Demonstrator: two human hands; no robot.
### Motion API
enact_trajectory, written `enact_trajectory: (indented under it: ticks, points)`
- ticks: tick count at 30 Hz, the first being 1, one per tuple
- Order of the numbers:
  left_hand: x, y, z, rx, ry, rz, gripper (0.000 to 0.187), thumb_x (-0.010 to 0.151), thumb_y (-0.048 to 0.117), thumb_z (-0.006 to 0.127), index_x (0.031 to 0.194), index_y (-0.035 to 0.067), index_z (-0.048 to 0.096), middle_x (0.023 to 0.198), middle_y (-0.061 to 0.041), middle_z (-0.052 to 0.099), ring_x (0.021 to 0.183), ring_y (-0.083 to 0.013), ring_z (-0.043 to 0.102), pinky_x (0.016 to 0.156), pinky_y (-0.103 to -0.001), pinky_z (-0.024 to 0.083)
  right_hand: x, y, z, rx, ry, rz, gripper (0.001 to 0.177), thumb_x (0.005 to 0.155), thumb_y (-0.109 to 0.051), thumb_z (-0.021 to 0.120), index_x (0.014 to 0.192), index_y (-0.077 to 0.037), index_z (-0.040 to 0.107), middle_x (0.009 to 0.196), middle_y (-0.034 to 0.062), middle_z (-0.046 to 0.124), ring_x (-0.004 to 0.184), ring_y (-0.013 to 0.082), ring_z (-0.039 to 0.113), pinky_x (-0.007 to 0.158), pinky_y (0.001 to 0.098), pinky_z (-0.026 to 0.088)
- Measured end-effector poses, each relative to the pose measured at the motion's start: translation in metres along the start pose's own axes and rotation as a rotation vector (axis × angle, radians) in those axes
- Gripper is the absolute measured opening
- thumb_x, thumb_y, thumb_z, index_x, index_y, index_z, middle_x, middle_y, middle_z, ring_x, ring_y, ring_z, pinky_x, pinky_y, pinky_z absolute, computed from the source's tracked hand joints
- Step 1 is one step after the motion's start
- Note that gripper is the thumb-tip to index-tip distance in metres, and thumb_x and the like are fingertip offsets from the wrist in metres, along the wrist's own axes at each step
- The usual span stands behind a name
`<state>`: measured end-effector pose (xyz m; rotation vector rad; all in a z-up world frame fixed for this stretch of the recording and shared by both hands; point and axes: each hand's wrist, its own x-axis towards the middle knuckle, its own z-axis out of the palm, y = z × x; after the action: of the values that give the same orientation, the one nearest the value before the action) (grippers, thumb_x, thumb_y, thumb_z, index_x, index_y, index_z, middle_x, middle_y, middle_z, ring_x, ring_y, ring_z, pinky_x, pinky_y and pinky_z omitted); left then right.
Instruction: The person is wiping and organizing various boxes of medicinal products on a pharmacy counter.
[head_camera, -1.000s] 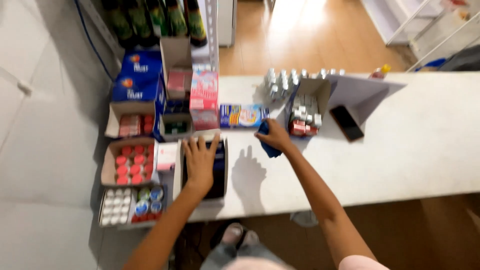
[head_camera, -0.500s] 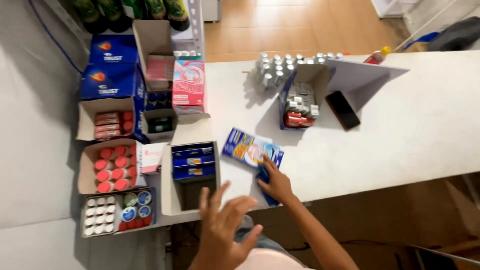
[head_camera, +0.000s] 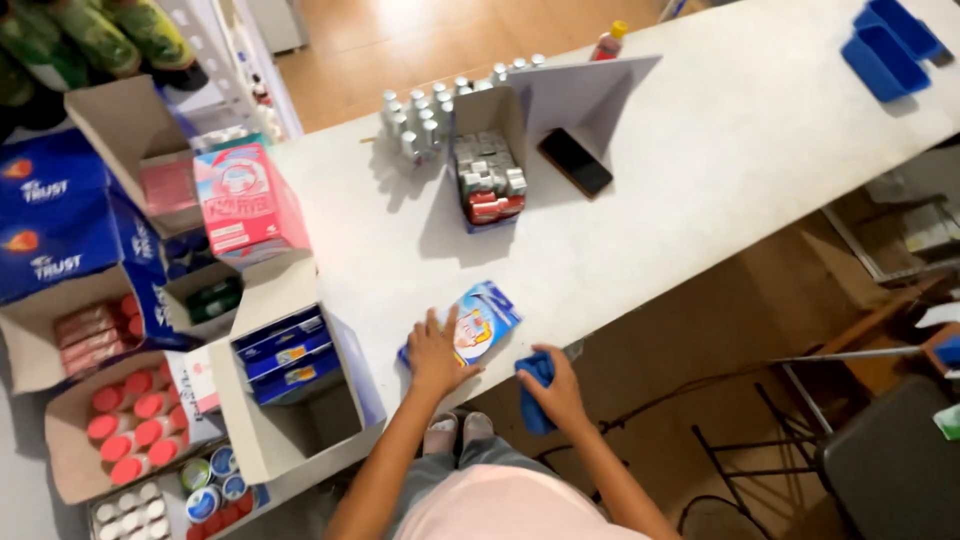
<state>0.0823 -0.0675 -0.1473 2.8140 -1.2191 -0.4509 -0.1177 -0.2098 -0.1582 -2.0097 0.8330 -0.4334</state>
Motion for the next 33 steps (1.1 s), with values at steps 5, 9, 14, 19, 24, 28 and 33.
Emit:
enact_trajectory:
  ticks: [5,9,14,19,24,28,33]
  points:
    - [-0.003,0.010,-0.007,-0.109,-0.107,-0.058,0.127,0.074,0.080,0.067,0.167,0.015,0.010,0.150,-0.025,0.037,0.131,-0.0397,0.041,0.111,-0.050,0.032,-0.015,0.018,0.036,0.214,-0.142,0.032,0.061,0.081,-0.028,0.083,0.134,-0.010,0.060,0.124,0.0118,0.067,0.116,0.0226,0.064,0.102,0.0363,0.050]
    - [-0.007,0.002,0.036,-0.395,-0.053,-0.129,0.109,0.081,0.066,0.070,0.158,0.004,0.026,0.133,-0.023,0.057,0.118,-0.0370,0.058,0.101,-0.047,0.046,-0.021,0.000,0.041,0.506,-0.202,0.142,0.069,0.082,-0.027,0.081,0.142,-0.010,0.052,0.130,0.0096,0.063,0.118,0.0194,0.060,0.102,0.0347,0.050]
    - [-0.002,0.005,0.075,-1.486,-0.198,-0.095,0.066,0.088,0.039,0.072,0.138,-0.004,0.058,0.117,-0.018,0.073,0.100,-0.0277,0.071,0.084,-0.039,0.059,-0.019,-0.016,0.027,0.683,-0.206,0.165,0.067,0.084,-0.026,0.079,0.143,-0.009,0.054,0.133,0.0116,0.063,0.117,0.0206,0.061,0.100,0.0343,0.052]
    - [-0.033,0.031,0.044,-2.311,-0.494,-0.057,0.055,0.101,0.039,0.057,0.138,-0.001,0.059,0.115,-0.016,0.075,0.093,-0.0229,0.072,0.076,-0.034,0.058,-0.031,-0.080,-0.019,0.445,-0.130,0.076,0.063,0.082,-0.026,0.081,0.139,-0.010,0.058,0.124,0.0155,0.068,0.112,0.0237,0.067,0.097,0.0363,0.055]
    - [-0.046,0.061,-0.003,-2.348,-0.793,-0.091,0.076,0.094,0.064,0.034,0.138,0.006,0.054,0.117,-0.017,0.072,0.100,-0.0267,0.075,0.090,-0.041,0.061,-0.007,-0.127,-0.061,-0.101,0.283,-0.392,0.059,0.077,-0.021,0.085,0.127,-0.007,0.056,0.126,0.0200,0.063,0.113,0.0362,0.066,0.094,0.0416,0.054]
    - [-0.070,0.087,-0.019,-2.196,-0.956,0.024,0.081,0.095,0.070,0.032,0.142,0.006,0.053,0.120,-0.017,0.071,0.104,-0.0270,0.074,0.093,-0.042,0.060,0.006,-0.149,-0.088,-0.145,0.444,-0.416,0.055,0.079,-0.018,0.086,0.125,-0.008,0.058,0.119,0.0174,0.065,0.109,0.0354,0.069,0.092,0.0417,0.057]
    - [-0.061,0.097,-0.047,-2.511,-0.811,0.051,0.073,0.100,0.065,0.038,0.145,0.008,0.050,0.126,-0.015,0.069,0.108,-0.0272,0.069,0.098,-0.043,0.057,-0.034,-0.201,-0.077,-0.082,0.261,-0.732,0.049,0.080,-0.021,0.086,0.120,-0.008,0.060,0.114,0.0141,0.068,0.103,0.0312,0.072,0.087,0.0408,0.060]
